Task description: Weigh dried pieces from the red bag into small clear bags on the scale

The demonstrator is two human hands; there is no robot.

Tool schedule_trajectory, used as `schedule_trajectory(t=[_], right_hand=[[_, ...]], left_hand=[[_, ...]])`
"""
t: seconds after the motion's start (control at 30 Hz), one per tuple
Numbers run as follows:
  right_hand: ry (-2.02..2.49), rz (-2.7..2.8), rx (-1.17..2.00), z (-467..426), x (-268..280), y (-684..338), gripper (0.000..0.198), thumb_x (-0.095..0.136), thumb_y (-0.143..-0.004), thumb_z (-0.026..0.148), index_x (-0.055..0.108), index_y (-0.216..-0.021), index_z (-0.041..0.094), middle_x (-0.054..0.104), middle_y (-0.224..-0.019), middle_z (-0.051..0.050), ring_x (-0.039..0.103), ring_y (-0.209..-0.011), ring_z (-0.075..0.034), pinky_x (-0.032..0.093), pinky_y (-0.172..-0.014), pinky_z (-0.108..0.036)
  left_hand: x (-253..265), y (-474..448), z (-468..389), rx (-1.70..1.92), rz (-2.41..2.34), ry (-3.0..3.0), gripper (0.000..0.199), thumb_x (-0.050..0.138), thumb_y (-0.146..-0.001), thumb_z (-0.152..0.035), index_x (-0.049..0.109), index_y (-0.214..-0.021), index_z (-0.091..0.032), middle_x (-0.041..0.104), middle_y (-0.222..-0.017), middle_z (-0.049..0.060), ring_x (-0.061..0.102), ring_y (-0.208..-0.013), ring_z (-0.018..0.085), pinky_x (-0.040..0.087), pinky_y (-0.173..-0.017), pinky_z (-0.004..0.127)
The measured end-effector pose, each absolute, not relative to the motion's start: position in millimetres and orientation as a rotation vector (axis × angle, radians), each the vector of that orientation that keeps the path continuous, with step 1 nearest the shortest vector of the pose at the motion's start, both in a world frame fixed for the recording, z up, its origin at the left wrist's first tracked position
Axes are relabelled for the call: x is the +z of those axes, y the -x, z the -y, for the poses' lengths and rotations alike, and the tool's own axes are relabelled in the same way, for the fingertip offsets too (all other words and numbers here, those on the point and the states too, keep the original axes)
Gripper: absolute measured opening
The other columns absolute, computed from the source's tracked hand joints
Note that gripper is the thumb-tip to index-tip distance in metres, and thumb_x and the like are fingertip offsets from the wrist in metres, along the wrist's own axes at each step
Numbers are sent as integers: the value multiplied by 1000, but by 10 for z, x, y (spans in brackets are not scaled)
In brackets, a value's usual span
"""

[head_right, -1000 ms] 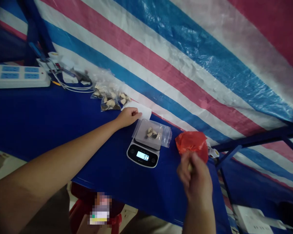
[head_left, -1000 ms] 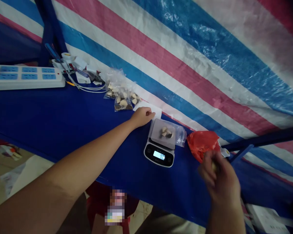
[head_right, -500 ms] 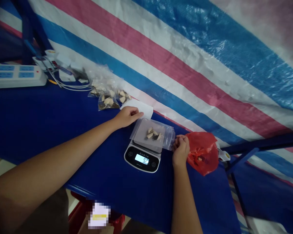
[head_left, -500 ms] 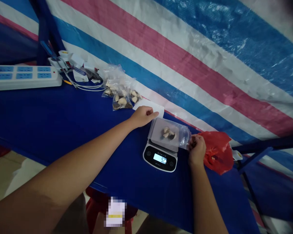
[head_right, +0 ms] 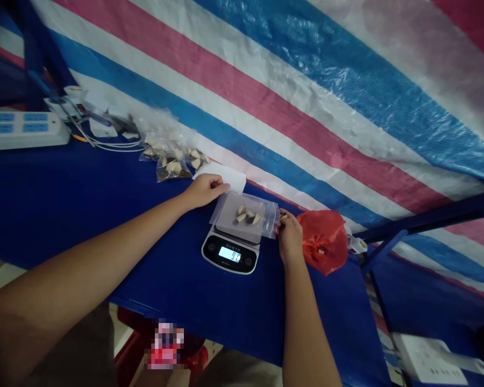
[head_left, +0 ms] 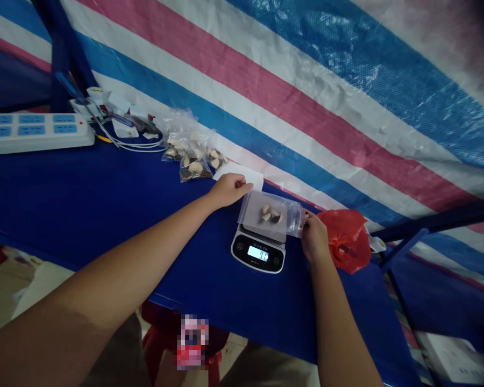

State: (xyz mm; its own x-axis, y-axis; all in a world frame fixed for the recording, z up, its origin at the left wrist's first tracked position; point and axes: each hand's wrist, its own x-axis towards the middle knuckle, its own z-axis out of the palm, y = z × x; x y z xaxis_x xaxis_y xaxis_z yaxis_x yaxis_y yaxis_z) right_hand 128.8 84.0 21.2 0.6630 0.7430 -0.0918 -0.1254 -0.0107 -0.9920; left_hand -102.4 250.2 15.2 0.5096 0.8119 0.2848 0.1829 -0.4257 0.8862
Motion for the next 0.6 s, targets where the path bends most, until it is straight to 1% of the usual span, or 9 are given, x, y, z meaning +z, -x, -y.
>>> schedule_trajectory(t=[0.07, 0.13, 0.23, 0.33, 0.4, 0.43, 0.5, 0.57, 0.6], right_hand=[[1453, 541, 705, -822, 210, -1282, 49, 79, -60, 31, 65, -105, 18, 56, -61, 7, 45, -49, -10, 34, -45, -23], [1463, 532, 653, -804, 212, -1285, 54, 85, -58, 34, 65, -105, 18, 62, -65, 6, 49, -51, -10, 37, -47, -22], [1444, 544, 629, -776, 224, -1292, 49, 88, -56, 36, 65, -95, 18, 65, -69, 4, 52, -54, -10, 39, -49, -22], [1404, 556, 620, -772, 247, -1289, 44, 85, -58, 37, 65, -94, 19, 63, -73, 5, 54, -58, -9, 42, -52, -22], [1379, 552, 607, -785, 285, -1285, 40, 81, -59, 33, 66, -93, 20, 62, -74, 5, 54, -59, -9, 42, -53, -22], [1367, 543, 603, -784, 321, -1280, 36, 78, -59, 31, 67, -92, 20, 61, -74, 5, 53, -59, -9, 42, -53, -23], [1321, 512, 603, -729, 441, -1249, 24, 69, -59, 27, 66, -82, 20, 52, -67, 5, 48, -55, -9, 38, -49, -22], [1217, 515, 593, -549, 624, -1164, 11, 63, -61, 28, 59, -68, 21, 39, -60, 6, 37, -49, -8, 30, -45, -21], [1163, 541, 591, -405, 727, -1094, 13, 63, -65, 30, 53, -63, 21, 33, -59, 6, 32, -48, -8, 26, -43, -21]], left_hand=[[149, 1022, -2503, 933, -824, -1906, 38, 62, -82, -46, 46, -59, -19, 45, -57, -4, 38, -56, 10, 28, -58, 30], [147, 1023, -2504, 937, -822, -1909, 38, 62, -82, -45, 46, -59, -20, 45, -57, -4, 38, -57, 11, 29, -58, 30], [145, 1028, -2504, 948, -814, -1905, 38, 63, -82, -45, 46, -60, -20, 45, -57, -4, 39, -57, 11, 29, -59, 30], [145, 1030, -2502, 951, -814, -1900, 37, 63, -82, -46, 46, -61, -20, 46, -58, -3, 40, -58, 11, 30, -59, 30], [149, 1028, -2498, 946, -816, -1897, 36, 63, -82, -45, 47, -61, -20, 47, -58, -3, 41, -59, 12, 31, -59, 30], [153, 1026, -2496, 945, -816, -1897, 36, 63, -82, -45, 48, -61, -20, 47, -58, -3, 41, -59, 12, 31, -60, 29], [159, 1023, -2492, 944, -819, -1900, 35, 63, -81, -45, 48, -61, -20, 47, -58, -3, 41, -60, 12, 31, -60, 29], [161, 1020, -2490, 945, -820, -1901, 35, 63, -81, -45, 48, -61, -20, 48, -59, -3, 42, -60, 12, 31, -60, 29], [160, 1020, -2489, 944, -819, -1900, 35, 63, -81, -45, 48, -61, -20, 48, -59, -3, 42, -60, 12, 31, -60, 29]])
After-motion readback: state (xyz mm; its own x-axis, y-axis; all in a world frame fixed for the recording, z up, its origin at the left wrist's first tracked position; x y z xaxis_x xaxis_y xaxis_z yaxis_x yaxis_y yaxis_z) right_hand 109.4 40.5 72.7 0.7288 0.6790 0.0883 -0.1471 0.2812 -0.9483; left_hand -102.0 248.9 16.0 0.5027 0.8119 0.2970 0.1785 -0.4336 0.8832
